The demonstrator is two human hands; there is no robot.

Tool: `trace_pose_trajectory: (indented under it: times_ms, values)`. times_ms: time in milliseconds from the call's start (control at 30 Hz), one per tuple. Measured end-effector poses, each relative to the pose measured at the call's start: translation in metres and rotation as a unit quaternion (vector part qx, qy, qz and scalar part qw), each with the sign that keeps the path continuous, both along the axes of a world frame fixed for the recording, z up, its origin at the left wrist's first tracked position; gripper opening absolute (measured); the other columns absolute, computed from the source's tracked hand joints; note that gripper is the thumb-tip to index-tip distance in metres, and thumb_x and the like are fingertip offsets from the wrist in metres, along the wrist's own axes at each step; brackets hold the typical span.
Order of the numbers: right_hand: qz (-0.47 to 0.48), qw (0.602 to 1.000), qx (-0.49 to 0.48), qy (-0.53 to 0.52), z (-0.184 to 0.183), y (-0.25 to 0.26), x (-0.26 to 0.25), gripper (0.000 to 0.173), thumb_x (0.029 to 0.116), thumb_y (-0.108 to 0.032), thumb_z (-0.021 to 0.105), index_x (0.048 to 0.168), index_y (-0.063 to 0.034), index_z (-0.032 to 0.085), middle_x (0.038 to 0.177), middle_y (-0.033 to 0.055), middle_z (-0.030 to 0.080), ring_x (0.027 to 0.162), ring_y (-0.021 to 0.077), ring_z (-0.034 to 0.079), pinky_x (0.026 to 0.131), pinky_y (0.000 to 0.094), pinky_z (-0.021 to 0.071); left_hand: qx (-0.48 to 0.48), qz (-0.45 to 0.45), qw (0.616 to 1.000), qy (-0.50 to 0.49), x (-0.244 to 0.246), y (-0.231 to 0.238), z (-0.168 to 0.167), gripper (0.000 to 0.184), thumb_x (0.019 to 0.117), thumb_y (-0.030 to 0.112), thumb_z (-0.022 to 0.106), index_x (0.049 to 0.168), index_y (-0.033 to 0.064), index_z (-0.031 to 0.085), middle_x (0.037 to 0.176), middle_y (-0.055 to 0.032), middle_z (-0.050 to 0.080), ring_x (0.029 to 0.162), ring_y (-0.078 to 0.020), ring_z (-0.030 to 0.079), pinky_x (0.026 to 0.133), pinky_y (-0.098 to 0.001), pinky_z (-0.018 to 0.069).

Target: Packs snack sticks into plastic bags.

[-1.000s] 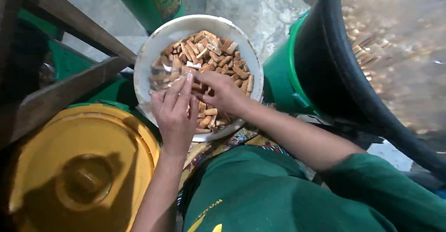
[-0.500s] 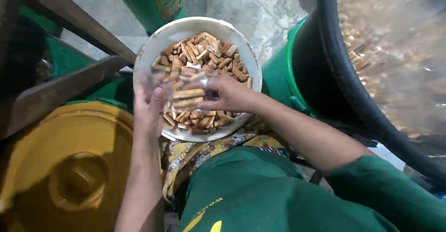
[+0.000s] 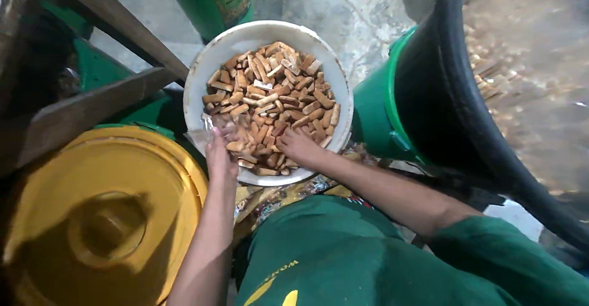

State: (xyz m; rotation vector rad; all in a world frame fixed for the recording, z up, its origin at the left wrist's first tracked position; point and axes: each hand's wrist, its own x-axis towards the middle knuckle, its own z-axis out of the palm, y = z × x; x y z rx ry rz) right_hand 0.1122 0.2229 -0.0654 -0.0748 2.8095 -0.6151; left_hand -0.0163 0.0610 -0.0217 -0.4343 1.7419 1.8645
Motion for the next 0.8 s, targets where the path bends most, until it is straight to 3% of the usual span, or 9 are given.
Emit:
trace_pose_trajectory:
  times_ms: [67,167,233,300,400,533,633,700,800]
  values:
    - [-0.059,0.994,-0.041,0.086,0.008,0.004,0.007,0.021,0.1000,-0.010,0.062,0.113,0.0023,0.073,0.109,0.0212,0.072,0.112,0.0407,0.065,0.097,0.0584,0.0483,-0.006,0.016,0.999,-0.040,-0.001,0.000,-0.002,0.044,0.1126,0.039,0.028,0.112,0.0069,0.058,0.080,-0.0013,0.064,0.060,-0.0073,0.060,0.053,-0.0216,0.0498]
    - [-0.167,0.923,-0.096,0.333,0.045,0.004,0.017,0.019,0.0916,-0.016,0.072,0.105,-0.0049,0.078,0.101,0.0159,0.071,0.099,0.0334,0.066,0.090,0.0473,0.0534,-0.031,0.016,0.998,-0.048,0.002,0.001,-0.001,0.047,0.1126,0.041,0.028,0.117,0.0050,0.058,0.086,-0.0029,0.067,0.065,-0.0089,0.063,0.057,-0.0239,0.0517]
    - [-0.172,0.891,-0.096,0.409,0.065,-0.001,0.015,0.016,0.0910,-0.021,0.074,0.103,-0.0112,0.080,0.112,0.0167,0.067,0.110,0.0328,0.060,0.098,0.0448,0.0487,-0.042,-0.013,0.999,-0.026,0.008,0.007,0.003,0.047,0.1124,0.041,0.028,0.117,0.0053,0.057,0.084,-0.0021,0.068,0.067,-0.0088,0.065,0.060,-0.0254,0.0545]
    - [-0.141,0.893,-0.061,0.424,0.068,-0.005,0.005,0.016,0.0907,-0.022,0.075,0.104,-0.0154,0.080,0.122,0.0191,0.066,0.120,0.0382,0.058,0.104,0.0521,0.0463,-0.059,-0.066,0.996,0.009,0.014,0.016,0.010,0.047,0.1123,0.042,0.029,0.117,0.0057,0.060,0.086,-0.0010,0.067,0.068,-0.0077,0.063,0.061,-0.0256,0.0533]
    - [-0.086,0.912,-0.051,0.398,0.067,-0.007,-0.015,0.019,0.0918,-0.018,0.075,0.110,-0.0154,0.079,0.130,0.0216,0.065,0.127,0.0423,0.058,0.105,0.0571,0.0479,-0.065,-0.123,0.988,0.068,0.019,0.021,0.022,0.048,0.1108,0.045,0.033,0.119,0.0072,0.062,0.095,-0.0022,0.065,0.074,-0.0083,0.062,0.066,-0.0277,0.0533]
    - [-0.039,0.905,-0.106,0.409,0.077,-0.013,-0.030,0.020,0.0973,-0.017,0.068,0.115,-0.0149,0.078,0.131,0.0227,0.064,0.125,0.0414,0.058,0.104,0.0542,0.0478,-0.047,-0.114,0.978,0.169,0.013,0.010,0.033,0.042,0.1116,0.039,0.035,0.115,0.0093,0.064,0.089,0.0031,0.066,0.069,-0.0024,0.063,0.062,-0.0216,0.0548]
    - [-0.033,0.924,-0.262,0.278,0.080,-0.016,-0.037,0.028,0.1000,-0.012,0.063,0.125,-0.0070,0.074,0.139,0.0254,0.058,0.130,0.0382,0.055,0.109,0.0492,0.0470,-0.029,-0.081,0.984,0.156,0.011,0.006,0.037,0.040,0.1115,0.038,0.036,0.112,0.0094,0.064,0.084,0.0039,0.066,0.065,-0.0023,0.063,0.060,-0.0211,0.0558]
    - [-0.108,0.913,-0.326,0.220,0.074,-0.015,-0.041,0.026,0.1026,-0.010,0.057,0.120,0.0004,0.073,0.130,0.0216,0.062,0.118,0.0288,0.063,0.102,0.0416,0.0536,-0.036,-0.022,0.990,0.132,0.002,0.001,0.033,0.042,0.1119,0.040,0.035,0.111,0.0086,0.062,0.076,0.0044,0.064,0.056,-0.0017,0.059,0.050,-0.0191,0.0522]
    - [-0.205,0.966,-0.157,0.000,0.046,-0.023,-0.046,0.040,0.1031,-0.033,0.062,0.123,0.0014,0.064,0.110,0.0223,0.070,0.100,0.0376,0.070,0.088,0.0574,0.0559,-0.034,0.030,0.993,0.107,-0.012,-0.014,0.022,0.046,0.1131,0.039,0.028,0.120,0.0065,0.059,0.084,0.0005,0.066,0.062,-0.0056,0.063,0.056,-0.0222,0.0538]
